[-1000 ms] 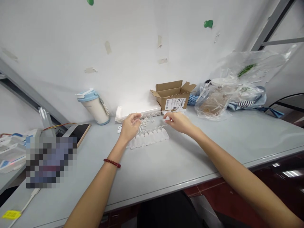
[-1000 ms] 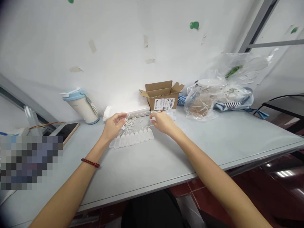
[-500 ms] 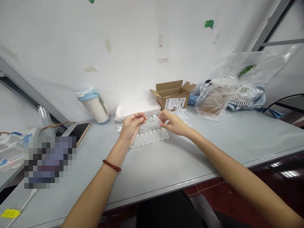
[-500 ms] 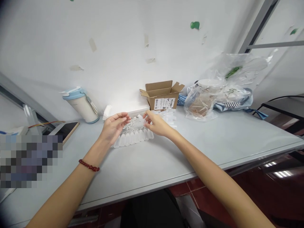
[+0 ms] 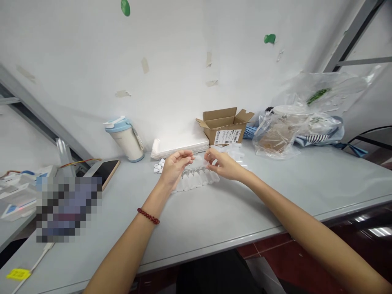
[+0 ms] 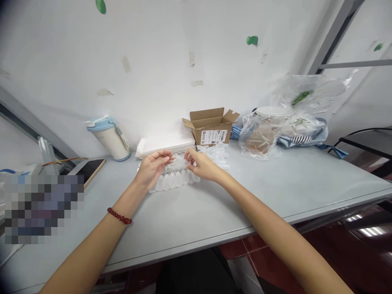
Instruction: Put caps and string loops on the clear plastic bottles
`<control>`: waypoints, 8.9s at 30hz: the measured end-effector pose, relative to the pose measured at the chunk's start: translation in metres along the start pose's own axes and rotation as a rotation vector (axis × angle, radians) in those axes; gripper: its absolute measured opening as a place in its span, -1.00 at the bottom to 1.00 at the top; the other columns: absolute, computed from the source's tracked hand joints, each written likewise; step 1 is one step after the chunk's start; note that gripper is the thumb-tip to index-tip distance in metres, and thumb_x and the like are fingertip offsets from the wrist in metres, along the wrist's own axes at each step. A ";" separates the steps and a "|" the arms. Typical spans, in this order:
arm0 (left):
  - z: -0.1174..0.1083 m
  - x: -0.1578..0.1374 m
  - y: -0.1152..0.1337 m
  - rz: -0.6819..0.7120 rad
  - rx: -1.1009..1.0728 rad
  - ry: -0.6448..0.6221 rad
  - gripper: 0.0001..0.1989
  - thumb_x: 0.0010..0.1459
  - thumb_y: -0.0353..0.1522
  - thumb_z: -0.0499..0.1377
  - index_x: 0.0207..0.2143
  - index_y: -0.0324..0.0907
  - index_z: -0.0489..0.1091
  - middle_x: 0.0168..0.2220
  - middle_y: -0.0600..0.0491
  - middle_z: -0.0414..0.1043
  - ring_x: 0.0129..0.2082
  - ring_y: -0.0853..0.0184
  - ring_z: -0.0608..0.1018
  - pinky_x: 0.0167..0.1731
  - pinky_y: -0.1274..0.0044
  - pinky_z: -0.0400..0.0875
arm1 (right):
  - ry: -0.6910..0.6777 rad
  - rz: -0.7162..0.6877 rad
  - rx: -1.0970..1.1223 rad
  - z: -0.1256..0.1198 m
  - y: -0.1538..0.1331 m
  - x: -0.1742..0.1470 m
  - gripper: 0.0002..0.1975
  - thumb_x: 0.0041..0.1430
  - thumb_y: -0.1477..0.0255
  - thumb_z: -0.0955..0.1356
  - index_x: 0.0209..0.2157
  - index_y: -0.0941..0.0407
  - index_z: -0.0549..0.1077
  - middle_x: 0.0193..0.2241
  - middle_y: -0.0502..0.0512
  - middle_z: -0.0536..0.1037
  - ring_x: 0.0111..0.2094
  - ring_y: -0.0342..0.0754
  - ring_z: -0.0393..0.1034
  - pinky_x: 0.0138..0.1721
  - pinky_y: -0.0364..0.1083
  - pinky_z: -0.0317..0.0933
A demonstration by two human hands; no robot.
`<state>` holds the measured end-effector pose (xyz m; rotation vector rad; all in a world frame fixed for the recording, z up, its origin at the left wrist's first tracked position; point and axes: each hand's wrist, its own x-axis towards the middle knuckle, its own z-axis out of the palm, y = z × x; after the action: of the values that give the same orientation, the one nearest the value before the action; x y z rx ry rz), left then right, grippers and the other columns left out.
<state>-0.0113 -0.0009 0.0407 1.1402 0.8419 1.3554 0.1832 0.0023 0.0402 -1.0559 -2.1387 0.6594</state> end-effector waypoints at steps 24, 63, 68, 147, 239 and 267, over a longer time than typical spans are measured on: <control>0.009 -0.008 -0.002 0.065 0.295 -0.065 -0.67 -0.06 -0.29 0.26 -0.21 -0.21 0.41 -0.37 0.07 0.43 -0.41 0.40 0.50 -0.30 0.49 0.38 | 0.021 -0.018 0.035 0.008 -0.010 -0.003 -0.60 0.11 0.39 0.33 0.00 0.11 0.27 -0.42 0.01 0.49 -0.40 -0.11 0.36 -0.34 -0.12 0.24; 0.021 -0.014 -0.008 0.052 0.169 0.011 -0.65 -0.15 -0.31 0.35 -0.29 -0.24 0.40 -0.32 0.02 0.48 -0.29 0.34 0.52 -0.24 0.48 0.40 | 0.083 -0.126 -0.134 0.017 -0.014 -0.002 -0.83 0.23 0.31 0.24 -0.28 0.12 0.35 -0.51 0.01 0.42 -0.54 -0.17 0.22 -0.47 -0.18 0.04; 0.019 -0.012 -0.011 0.056 0.223 0.034 -0.63 -0.08 -0.31 0.30 -0.19 -0.22 0.34 -0.29 0.00 0.48 -0.28 0.31 0.53 -0.22 0.44 0.40 | 0.081 -0.107 -0.093 0.013 -0.016 -0.001 -0.83 0.21 0.33 0.24 -0.36 0.13 0.35 -0.51 0.00 0.41 -0.52 -0.16 0.22 -0.45 -0.17 0.05; -0.005 0.003 0.002 0.041 1.709 -0.136 -0.64 -0.03 -0.60 -0.05 -0.39 -0.27 0.53 -0.37 -0.24 0.49 -0.18 0.03 0.51 -0.27 0.35 0.38 | -0.141 0.532 -0.720 -0.073 0.016 -0.007 -0.87 -0.07 0.40 0.45 -0.41 0.12 0.49 -0.30 0.14 0.55 -0.33 -0.02 0.42 -0.47 -0.15 0.10; 0.071 -0.016 -0.042 0.308 1.193 -0.399 -0.53 0.05 -0.37 0.16 0.03 -0.24 0.16 0.03 -0.15 0.29 0.10 0.10 0.22 0.03 0.27 0.25 | -0.388 0.450 -0.302 -0.047 0.013 0.001 -0.80 0.05 0.49 0.27 -0.46 0.26 0.51 -0.47 0.15 0.56 -0.52 -0.15 0.38 -0.46 -0.21 0.19; -0.007 0.011 -0.009 0.446 1.300 0.153 -0.83 0.07 -0.49 0.04 -0.30 -0.21 0.38 -0.24 -0.05 0.49 -0.12 0.15 0.40 -0.06 0.27 0.33 | -0.339 0.515 -0.390 -0.072 0.019 -0.005 -0.70 -0.09 0.45 0.43 -0.24 0.19 0.51 -0.27 0.12 0.58 -0.34 -0.07 0.43 -0.48 -0.20 0.18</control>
<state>-0.0146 0.0121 0.0319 2.3261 1.7605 1.1879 0.2482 0.0195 0.0731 -1.8584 -2.3542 0.7047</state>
